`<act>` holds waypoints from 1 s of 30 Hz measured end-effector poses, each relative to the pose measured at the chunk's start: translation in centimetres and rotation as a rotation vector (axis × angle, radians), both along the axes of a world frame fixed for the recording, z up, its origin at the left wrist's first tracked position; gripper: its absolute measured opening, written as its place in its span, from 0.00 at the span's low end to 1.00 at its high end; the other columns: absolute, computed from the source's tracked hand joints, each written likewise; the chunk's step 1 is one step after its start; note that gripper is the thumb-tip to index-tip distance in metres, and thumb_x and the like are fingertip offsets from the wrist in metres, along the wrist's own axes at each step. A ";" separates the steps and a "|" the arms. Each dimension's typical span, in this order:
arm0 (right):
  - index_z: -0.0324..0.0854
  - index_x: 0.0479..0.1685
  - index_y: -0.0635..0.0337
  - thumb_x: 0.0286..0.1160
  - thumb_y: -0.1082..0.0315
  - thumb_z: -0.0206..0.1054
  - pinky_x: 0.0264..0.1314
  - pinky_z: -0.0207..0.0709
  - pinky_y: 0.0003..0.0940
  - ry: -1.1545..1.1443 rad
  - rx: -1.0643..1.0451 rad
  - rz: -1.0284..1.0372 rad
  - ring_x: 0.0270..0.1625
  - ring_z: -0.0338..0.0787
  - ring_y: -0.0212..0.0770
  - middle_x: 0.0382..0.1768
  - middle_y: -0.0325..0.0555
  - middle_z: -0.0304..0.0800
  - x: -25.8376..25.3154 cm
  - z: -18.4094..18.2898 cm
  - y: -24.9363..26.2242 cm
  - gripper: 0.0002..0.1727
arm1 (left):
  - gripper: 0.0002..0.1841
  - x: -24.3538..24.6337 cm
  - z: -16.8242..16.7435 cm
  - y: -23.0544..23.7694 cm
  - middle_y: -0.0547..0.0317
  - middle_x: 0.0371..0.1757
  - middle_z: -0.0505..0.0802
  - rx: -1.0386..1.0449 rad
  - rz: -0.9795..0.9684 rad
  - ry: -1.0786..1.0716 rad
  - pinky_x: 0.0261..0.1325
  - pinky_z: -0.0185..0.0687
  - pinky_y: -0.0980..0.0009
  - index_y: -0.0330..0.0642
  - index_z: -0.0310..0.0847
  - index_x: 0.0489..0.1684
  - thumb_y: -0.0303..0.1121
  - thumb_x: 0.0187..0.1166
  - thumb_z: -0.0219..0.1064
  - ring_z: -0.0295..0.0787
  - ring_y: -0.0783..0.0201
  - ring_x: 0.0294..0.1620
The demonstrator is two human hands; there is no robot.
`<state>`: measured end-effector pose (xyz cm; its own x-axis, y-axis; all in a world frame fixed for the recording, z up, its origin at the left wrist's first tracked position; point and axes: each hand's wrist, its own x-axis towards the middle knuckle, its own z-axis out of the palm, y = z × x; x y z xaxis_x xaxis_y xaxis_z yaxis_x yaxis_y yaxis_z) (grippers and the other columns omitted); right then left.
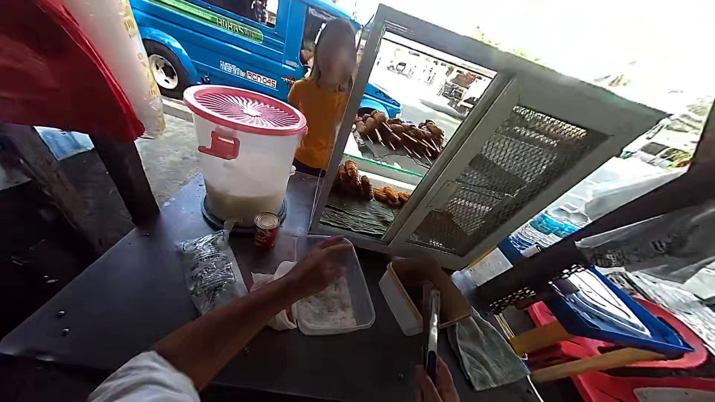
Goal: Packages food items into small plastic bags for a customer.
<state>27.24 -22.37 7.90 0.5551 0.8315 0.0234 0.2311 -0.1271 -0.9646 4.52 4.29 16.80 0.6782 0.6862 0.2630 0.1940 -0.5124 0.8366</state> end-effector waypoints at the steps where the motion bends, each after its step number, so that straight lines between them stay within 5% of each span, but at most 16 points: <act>1: 0.56 0.83 0.71 0.83 0.60 0.60 0.21 0.77 0.30 -0.045 -0.062 -0.019 0.18 0.75 0.29 0.32 0.42 0.77 -0.3 0.5 1.8 0.35 | 0.25 -3.1 -1.5 -0.7 0.41 0.87 0.71 0.019 0.067 -0.011 0.89 0.61 0.52 0.42 0.78 0.78 0.32 0.80 0.68 0.64 0.49 0.89; 7: 0.72 0.72 0.69 0.83 0.57 0.68 0.25 0.80 0.43 -0.175 -0.309 -0.098 0.20 0.79 0.42 0.34 0.54 0.83 -2.1 1.1 11.0 0.28 | 0.24 -14.4 -8.7 -3.8 0.38 0.82 0.76 -0.005 0.306 0.017 0.80 0.71 0.46 0.39 0.83 0.72 0.32 0.75 0.69 0.72 0.42 0.82; 10: 0.75 0.62 0.69 0.87 0.62 0.66 0.25 0.85 0.40 -0.096 -0.399 -0.103 0.18 0.84 0.42 0.32 0.55 0.85 -3.4 1.4 12.9 0.19 | 0.26 -16.5 -9.5 -5.0 0.39 0.81 0.77 -0.074 0.274 0.067 0.70 0.81 0.50 0.43 0.81 0.76 0.33 0.74 0.70 0.77 0.44 0.78; 15: 0.74 0.54 0.71 0.83 0.74 0.63 0.23 0.90 0.40 0.031 -0.255 -0.145 0.18 0.90 0.43 0.29 0.54 0.90 -4.8 1.2 12.7 0.10 | 0.34 -16.7 -10.4 -5.6 0.40 0.81 0.76 -0.174 0.180 0.173 0.54 0.87 0.59 0.46 0.69 0.86 0.37 0.76 0.71 0.86 0.50 0.63; 24: 0.76 0.57 0.70 0.75 0.73 0.66 0.19 0.87 0.40 -0.303 -0.080 -0.315 0.19 0.89 0.40 0.39 0.50 0.92 -1.7 6.2 5.0 0.14 | 0.41 -12.8 -11.3 -5.8 0.39 0.85 0.72 -0.219 0.200 0.204 0.64 0.85 0.57 0.42 0.58 0.92 0.41 0.76 0.72 0.83 0.50 0.69; 30: 0.70 0.63 0.70 0.70 0.77 0.62 0.19 0.79 0.25 -0.305 0.025 -0.591 0.23 0.85 0.25 0.43 0.40 0.91 6.0 10.6 -5.9 0.21 | 0.42 -8.9 -12.4 -6.2 0.36 0.86 0.71 -0.123 0.338 0.219 0.77 0.76 0.50 0.37 0.60 0.89 0.43 0.74 0.73 0.76 0.44 0.79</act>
